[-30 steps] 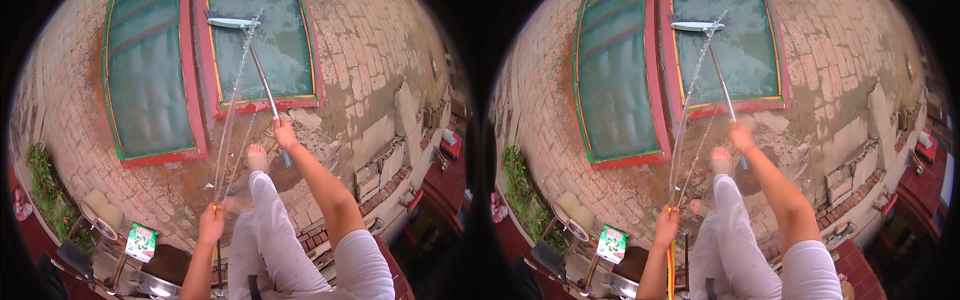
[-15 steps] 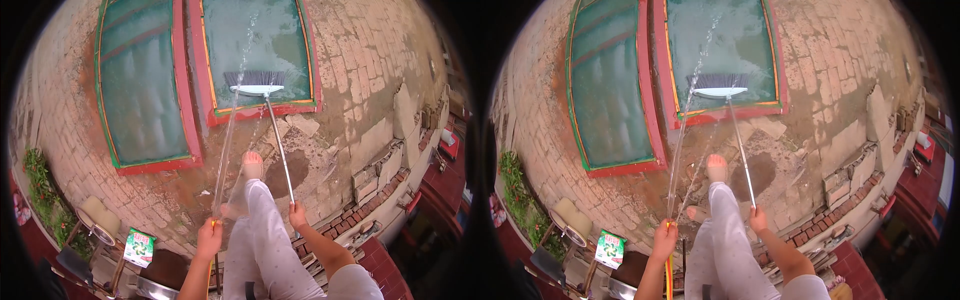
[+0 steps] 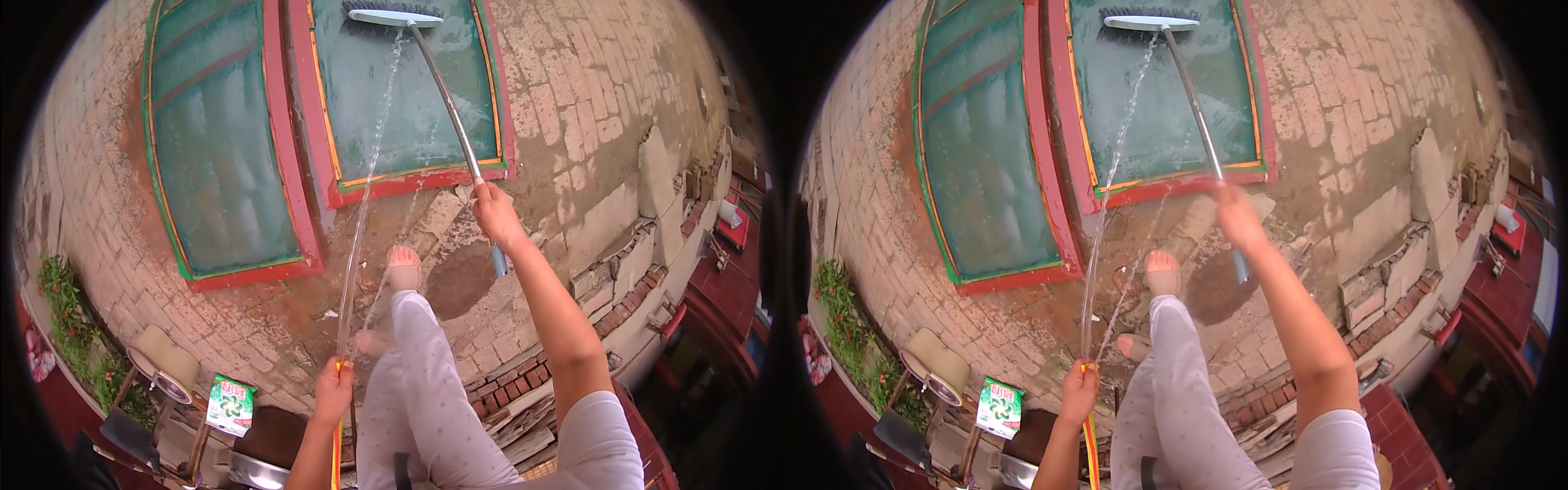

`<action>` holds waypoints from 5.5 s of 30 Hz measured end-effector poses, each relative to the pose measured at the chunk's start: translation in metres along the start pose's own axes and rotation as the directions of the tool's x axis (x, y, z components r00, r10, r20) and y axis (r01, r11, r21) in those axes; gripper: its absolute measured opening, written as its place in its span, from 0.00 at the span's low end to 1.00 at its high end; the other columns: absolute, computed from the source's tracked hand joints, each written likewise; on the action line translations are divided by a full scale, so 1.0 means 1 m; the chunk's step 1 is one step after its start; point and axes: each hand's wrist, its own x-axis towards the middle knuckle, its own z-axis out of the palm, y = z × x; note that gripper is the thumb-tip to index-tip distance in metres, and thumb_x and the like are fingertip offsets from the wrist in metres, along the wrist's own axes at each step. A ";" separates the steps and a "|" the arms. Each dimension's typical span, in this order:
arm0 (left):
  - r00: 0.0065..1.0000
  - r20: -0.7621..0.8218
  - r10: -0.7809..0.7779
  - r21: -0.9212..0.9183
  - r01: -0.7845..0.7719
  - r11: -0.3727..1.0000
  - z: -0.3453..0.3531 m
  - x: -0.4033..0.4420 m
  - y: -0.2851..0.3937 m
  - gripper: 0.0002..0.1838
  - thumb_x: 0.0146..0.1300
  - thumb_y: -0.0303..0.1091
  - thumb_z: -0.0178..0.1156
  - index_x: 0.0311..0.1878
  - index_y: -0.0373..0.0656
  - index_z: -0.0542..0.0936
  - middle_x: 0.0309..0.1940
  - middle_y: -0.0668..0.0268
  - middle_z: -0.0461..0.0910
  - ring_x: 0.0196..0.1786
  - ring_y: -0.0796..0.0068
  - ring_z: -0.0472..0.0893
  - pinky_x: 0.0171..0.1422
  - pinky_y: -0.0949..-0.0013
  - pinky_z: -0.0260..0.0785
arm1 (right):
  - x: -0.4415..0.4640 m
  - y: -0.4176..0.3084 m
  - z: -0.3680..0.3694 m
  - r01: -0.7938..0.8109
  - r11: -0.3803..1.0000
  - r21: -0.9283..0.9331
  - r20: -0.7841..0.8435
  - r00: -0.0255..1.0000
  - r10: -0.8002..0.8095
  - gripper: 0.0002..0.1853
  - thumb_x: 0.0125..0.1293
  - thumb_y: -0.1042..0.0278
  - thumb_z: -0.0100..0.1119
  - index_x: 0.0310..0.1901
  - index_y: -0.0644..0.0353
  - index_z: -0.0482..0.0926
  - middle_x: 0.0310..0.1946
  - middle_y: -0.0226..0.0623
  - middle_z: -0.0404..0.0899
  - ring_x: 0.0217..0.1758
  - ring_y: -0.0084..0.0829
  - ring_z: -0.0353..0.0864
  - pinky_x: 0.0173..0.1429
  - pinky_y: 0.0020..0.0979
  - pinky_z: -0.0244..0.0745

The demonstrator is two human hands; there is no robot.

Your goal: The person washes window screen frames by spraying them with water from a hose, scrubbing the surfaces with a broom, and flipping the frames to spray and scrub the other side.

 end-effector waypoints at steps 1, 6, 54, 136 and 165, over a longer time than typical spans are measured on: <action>1.000 -0.009 0.000 -0.021 0.000 1.000 0.001 -0.001 0.002 0.06 0.69 0.31 0.47 0.40 0.39 0.71 0.17 0.75 0.66 0.18 0.87 0.63 0.21 0.80 0.56 | 0.038 -0.041 -0.006 -0.017 0.997 0.069 0.045 0.999 0.014 0.23 0.71 0.45 0.38 0.37 0.61 0.68 0.14 0.24 0.58 0.12 0.20 0.56 0.18 0.25 0.55; 1.000 -0.003 0.022 0.015 -0.022 1.000 -0.004 -0.005 0.013 0.07 0.68 0.32 0.48 0.39 0.39 0.71 0.18 0.74 0.67 0.18 0.86 0.64 0.21 0.79 0.57 | 0.059 -0.070 -0.034 -0.143 0.989 -0.024 0.029 0.989 0.144 0.22 0.70 0.44 0.37 0.35 0.58 0.66 0.12 0.24 0.57 0.10 0.21 0.53 0.15 0.27 0.52; 0.994 -0.098 0.053 -0.037 -0.057 0.998 -0.043 -0.018 0.009 0.07 0.70 0.33 0.45 0.37 0.41 0.69 0.18 0.76 0.64 0.19 0.87 0.62 0.22 0.80 0.55 | 0.080 -0.132 0.023 -0.067 0.965 -0.254 0.036 0.996 0.079 0.28 0.71 0.47 0.32 0.47 0.66 0.75 0.36 0.61 0.77 0.40 0.57 0.77 0.46 0.47 0.72; 0.984 0.047 0.171 0.336 -0.176 0.925 0.008 -0.027 0.044 0.11 0.65 0.35 0.49 0.37 0.36 0.73 0.25 0.50 0.76 0.31 0.48 0.76 0.36 0.55 0.66 | -0.194 0.225 0.100 -0.332 0.926 0.179 -0.144 0.922 0.359 0.21 0.71 0.46 0.39 0.27 0.53 0.64 0.12 0.25 0.60 0.11 0.20 0.59 0.15 0.25 0.54; 0.990 -0.143 -0.011 0.293 0.053 0.955 -0.062 -0.026 0.032 0.13 0.64 0.36 0.48 0.35 0.34 0.73 0.32 0.44 0.77 0.40 0.42 0.75 0.43 0.50 0.65 | -0.212 0.113 -0.089 -0.136 0.610 -0.781 -0.047 0.986 0.160 0.21 0.68 0.51 0.44 0.38 0.65 0.73 0.27 0.60 0.76 0.38 0.61 0.74 0.41 0.51 0.69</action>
